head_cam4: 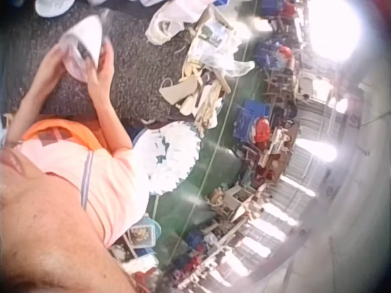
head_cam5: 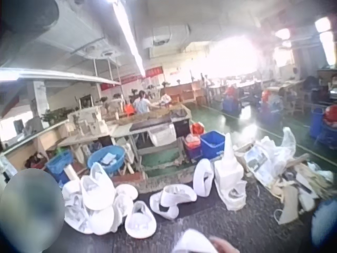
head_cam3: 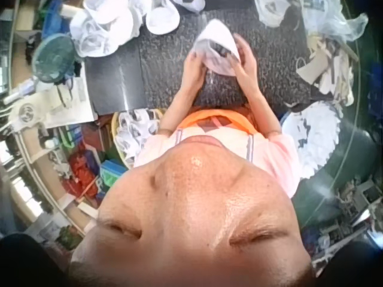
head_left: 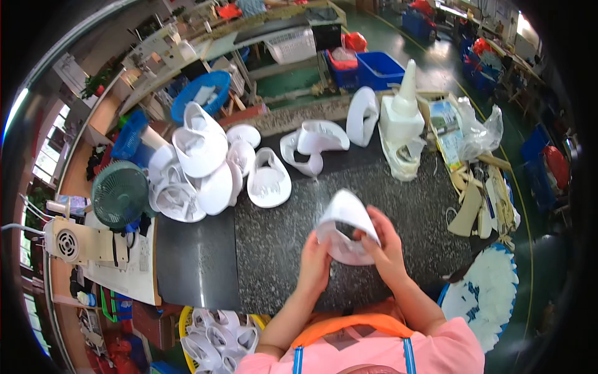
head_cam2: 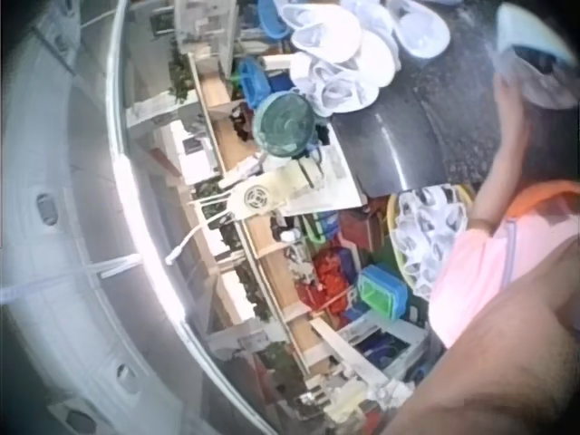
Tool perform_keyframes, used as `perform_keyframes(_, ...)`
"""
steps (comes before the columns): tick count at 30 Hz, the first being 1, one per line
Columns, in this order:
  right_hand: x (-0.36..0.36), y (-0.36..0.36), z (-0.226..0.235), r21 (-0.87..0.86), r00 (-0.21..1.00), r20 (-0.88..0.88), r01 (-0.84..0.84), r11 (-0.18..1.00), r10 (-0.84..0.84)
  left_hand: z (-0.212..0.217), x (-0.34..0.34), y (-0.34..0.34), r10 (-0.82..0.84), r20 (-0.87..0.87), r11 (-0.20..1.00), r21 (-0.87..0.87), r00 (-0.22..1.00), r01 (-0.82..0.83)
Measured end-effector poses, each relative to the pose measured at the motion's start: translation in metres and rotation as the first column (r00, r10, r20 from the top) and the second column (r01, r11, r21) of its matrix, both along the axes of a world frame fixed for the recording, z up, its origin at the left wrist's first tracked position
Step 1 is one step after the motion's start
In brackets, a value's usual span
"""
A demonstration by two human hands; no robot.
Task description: The recorder is applying glue or adhesive to the edges of white shoe components using a small brush.
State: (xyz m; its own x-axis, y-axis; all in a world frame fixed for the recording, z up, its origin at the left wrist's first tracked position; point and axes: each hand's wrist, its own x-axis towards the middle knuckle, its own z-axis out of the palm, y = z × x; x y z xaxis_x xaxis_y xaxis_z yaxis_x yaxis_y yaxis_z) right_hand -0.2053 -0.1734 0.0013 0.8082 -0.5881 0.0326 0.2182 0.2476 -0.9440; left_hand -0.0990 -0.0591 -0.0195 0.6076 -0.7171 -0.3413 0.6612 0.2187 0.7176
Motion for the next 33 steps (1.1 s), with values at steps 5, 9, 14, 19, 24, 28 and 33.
perform_keyframes(5,0.017,0.0,-0.014,-0.381,0.943,-0.08,0.269,0.885,-0.322,-0.004,0.006,-0.007,0.15,0.044,0.973,-0.186,0.988,-0.139)
perform_keyframes(9,0.012,-0.004,-0.012,-0.197,0.953,-0.288,0.035,0.98,-0.092,-0.001,0.01,0.0,0.155,-0.037,0.968,-0.192,0.987,-0.159)
perform_keyframes(14,0.009,-0.009,-0.001,-0.21,0.873,-0.471,-0.252,0.945,0.128,0.0,0.019,0.003,-0.003,0.153,1.0,-0.001,0.988,0.003)
perform_keyframes(19,0.009,0.001,-0.005,-0.182,0.949,-0.312,-0.111,0.977,0.05,-0.007,0.015,0.006,0.083,0.42,0.987,0.091,0.904,-0.132)
perform_keyframes(24,0.009,0.007,-0.016,-0.251,0.846,-0.531,-0.215,0.944,0.052,-0.007,0.004,0.031,0.062,0.504,0.965,0.191,0.861,-0.182)
perform_keyframes(28,0.014,0.006,-0.02,-0.118,0.88,-0.475,-0.083,0.99,0.017,0.0,-0.005,0.04,-0.202,0.929,0.909,0.059,-0.311,-0.413)
perform_keyframes(33,0.013,-0.001,-0.018,-0.056,0.897,-0.44,-0.07,0.996,0.039,-0.002,0.004,0.038,-0.426,0.803,0.903,0.351,-0.416,-0.247)
